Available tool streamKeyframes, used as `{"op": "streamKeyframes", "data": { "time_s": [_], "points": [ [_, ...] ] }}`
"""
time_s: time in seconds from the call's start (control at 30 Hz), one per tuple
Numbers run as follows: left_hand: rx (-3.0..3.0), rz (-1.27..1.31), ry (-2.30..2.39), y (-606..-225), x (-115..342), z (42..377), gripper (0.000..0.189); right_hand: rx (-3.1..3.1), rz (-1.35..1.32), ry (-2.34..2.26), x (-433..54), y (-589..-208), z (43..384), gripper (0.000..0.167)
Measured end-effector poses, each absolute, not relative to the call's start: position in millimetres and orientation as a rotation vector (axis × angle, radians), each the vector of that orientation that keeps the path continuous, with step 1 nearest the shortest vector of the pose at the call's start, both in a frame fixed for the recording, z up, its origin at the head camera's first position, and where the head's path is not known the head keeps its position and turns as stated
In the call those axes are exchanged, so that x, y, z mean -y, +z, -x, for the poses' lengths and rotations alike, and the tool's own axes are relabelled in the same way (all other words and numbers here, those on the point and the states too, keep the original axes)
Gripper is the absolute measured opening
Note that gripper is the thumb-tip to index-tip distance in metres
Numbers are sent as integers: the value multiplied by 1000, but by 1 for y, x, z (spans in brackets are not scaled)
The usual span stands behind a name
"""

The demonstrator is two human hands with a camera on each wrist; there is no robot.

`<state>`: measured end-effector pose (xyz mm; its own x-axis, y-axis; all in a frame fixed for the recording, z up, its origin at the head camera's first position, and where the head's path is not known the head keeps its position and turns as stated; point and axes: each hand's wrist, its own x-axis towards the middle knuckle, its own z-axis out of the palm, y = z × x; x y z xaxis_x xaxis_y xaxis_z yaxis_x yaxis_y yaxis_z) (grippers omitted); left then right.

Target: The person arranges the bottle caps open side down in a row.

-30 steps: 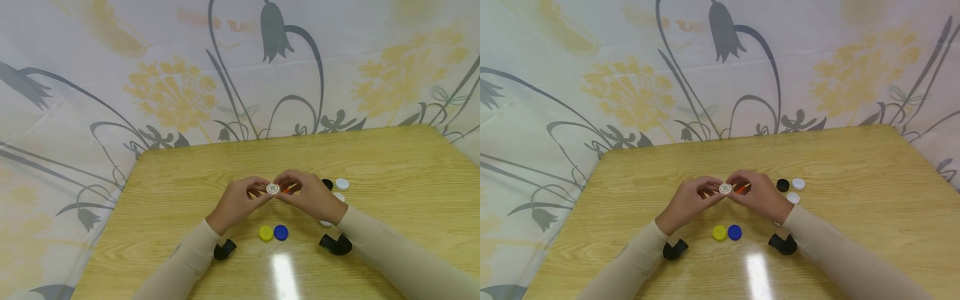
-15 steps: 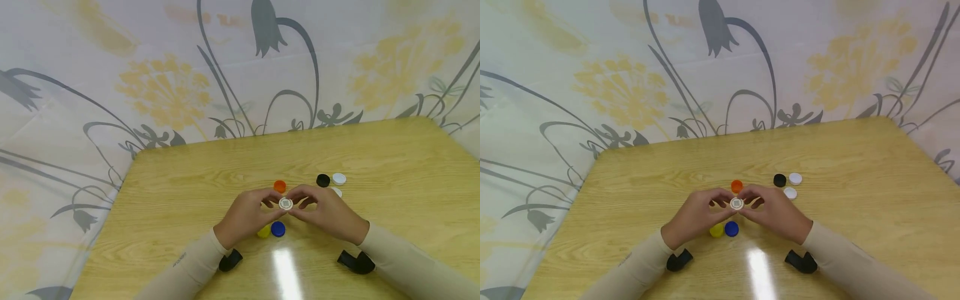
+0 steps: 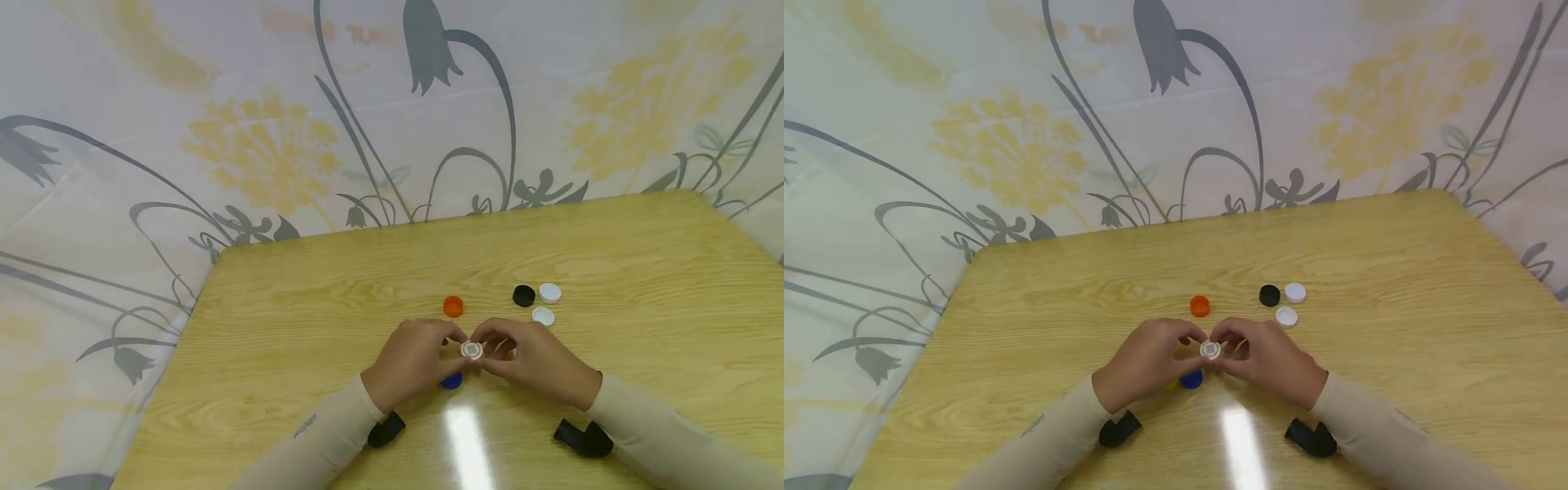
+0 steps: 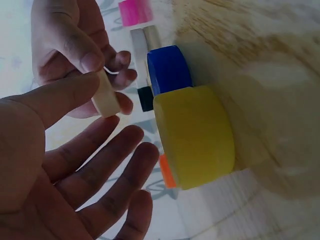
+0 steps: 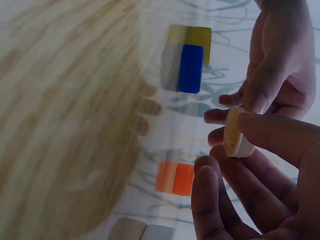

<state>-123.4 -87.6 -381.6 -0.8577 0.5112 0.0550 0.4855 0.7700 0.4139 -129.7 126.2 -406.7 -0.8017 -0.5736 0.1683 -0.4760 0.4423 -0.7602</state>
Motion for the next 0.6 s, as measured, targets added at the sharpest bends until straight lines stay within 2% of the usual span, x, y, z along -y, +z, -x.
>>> {"op": "streamKeyframes", "data": {
  "time_s": [0.6],
  "points": [
    [-2870, -882, 504, -393, 86, 117, 26, -2468, 942, -1246, -126, -414, 127, 15]
  ]
}}
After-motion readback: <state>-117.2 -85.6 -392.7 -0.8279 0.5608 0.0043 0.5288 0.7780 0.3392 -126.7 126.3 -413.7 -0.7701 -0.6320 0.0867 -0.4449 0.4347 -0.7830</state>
